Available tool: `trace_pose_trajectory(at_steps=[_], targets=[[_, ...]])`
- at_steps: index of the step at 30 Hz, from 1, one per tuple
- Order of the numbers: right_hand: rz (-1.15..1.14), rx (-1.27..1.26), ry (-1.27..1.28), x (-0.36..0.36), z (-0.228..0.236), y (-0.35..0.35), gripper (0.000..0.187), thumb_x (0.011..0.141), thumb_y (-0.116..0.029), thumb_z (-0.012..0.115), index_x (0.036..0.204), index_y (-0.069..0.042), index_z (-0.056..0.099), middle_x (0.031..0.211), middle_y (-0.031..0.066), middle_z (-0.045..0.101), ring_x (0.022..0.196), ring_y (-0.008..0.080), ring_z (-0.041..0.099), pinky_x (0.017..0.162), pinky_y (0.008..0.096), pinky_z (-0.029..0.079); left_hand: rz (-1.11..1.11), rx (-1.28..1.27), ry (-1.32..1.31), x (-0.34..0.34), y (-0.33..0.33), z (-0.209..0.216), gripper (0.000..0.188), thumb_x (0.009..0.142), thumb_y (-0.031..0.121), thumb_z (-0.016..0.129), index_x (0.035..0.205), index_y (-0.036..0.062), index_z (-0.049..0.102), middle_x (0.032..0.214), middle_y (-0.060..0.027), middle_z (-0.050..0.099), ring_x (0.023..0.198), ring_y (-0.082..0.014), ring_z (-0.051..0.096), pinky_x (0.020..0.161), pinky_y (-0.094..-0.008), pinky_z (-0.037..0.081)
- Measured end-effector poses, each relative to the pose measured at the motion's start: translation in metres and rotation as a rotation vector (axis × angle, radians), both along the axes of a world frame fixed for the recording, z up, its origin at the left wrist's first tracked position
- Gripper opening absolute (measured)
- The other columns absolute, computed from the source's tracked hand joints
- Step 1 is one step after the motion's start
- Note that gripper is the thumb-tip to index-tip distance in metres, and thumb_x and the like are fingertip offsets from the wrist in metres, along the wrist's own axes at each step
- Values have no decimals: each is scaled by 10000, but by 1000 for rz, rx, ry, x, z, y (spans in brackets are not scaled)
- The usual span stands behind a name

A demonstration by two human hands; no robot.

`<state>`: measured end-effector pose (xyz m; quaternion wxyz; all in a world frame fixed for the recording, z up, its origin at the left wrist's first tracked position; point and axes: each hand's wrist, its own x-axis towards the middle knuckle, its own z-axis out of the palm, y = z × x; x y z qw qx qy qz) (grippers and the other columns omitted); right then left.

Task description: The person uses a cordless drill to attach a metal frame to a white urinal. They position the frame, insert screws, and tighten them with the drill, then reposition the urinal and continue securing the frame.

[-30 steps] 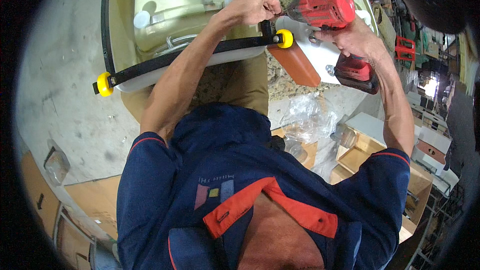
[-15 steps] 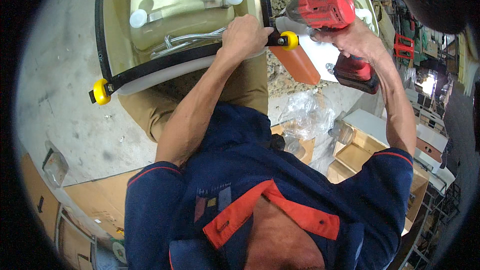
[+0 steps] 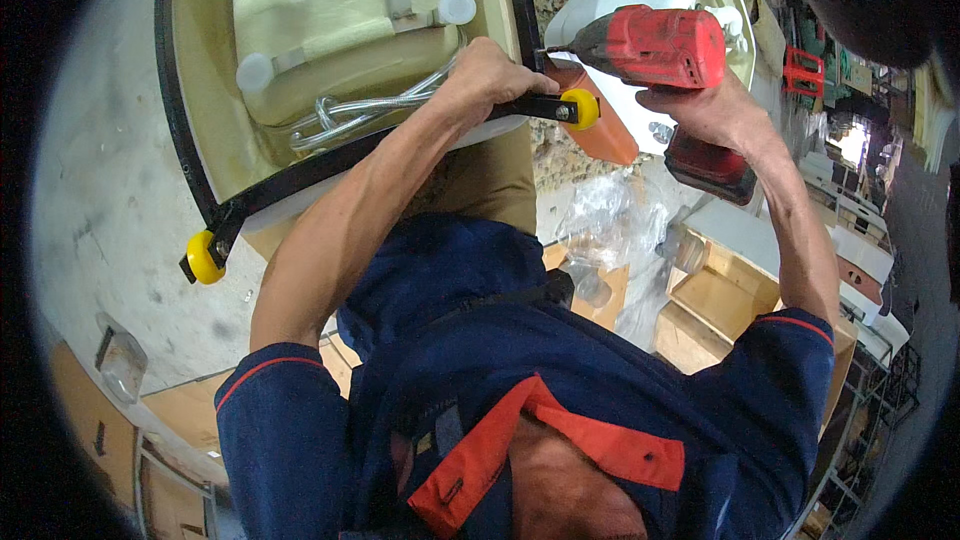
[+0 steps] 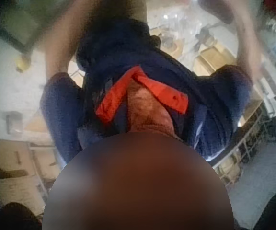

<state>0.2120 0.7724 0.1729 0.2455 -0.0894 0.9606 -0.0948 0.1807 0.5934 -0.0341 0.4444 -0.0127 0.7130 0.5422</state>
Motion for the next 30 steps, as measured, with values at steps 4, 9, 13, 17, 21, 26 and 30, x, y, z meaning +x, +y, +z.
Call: trace_pose_trajectory(at_steps=[4, 9, 13, 17, 21, 26, 30], targets=[[70, 33, -8, -2, -2, 2, 420, 778, -114, 709, 1191, -97, 635, 1137, 146, 668, 1062, 326, 631, 951, 404, 502, -1, 29, -10, 1, 1, -4, 476, 639, 375, 907, 691, -56, 713, 680, -89, 670, 563, -154, 583, 514, -338, 464], [54, 63, -37, -6, -4, 6, 383, 794, -118, 709, 1167, -80, 633, 1100, 160, 668, 1040, 347, 630, 932, 419, 507, -9, 35, 25, 2, -2, -2, 455, 662, 373, 899, 681, -45, 719, 643, -68, 650, 526, -141, 547, 501, -338, 443], [172, 14, 3, -11, -7, 7, 378, 799, -129, 725, 1163, -73, 637, 1076, 173, 674, 1019, 357, 637, 914, 418, 516, -16, 11, 66, 0, -4, 0, 468, 641, 390, 905, 662, -34, 709, 631, -69, 635, 533, -144, 546, 510, -343, 451], [289, -64, 17, -15, -9, 10, 418, 820, -147, 756, 1212, -72, 631, 1126, 154, 662, 1058, 327, 621, 955, 417, 496, -16, -8, 49, 0, -4, 2, 480, 624, 401, 909, 651, -31, 700, 624, -72, 628, 548, -147, 547, 511, -346, 450], [60, -88, -101, -13, -13, 12, 396, 809, -142, 755, 1186, -78, 649, 1139, 154, 661, 1076, 341, 612, 967, 424, 486, -42, -1, 56, -1, -6, 4, 484, 620, 407, 909, 648, -28, 698, 620, -74, 626, 548, -152, 547, 508, -352, 453], [286, -44, 18, -14, -14, 11, 335, 845, -131, 719, 1163, -54, 649, 1121, 157, 679, 1034, 351, 635, 935, 413, 507, -53, -3, 74, -2, -6, 4, 502, 620, 418, 910, 642, -33, 692, 616, -75, 621, 536, -153, 544, 503, -354, 455], [244, -73, -41, -16, -13, 8, 358, 819, -120, 723, 1167, -72, 660, 1143, 157, 665, 1065, 357, 610, 960, 430, 486, -31, 11, 56, -1, -5, 3, 506, 623, 414, 911, 640, -40, 688, 612, -75, 617, 534, -151, 543, 502, -353, 455]])
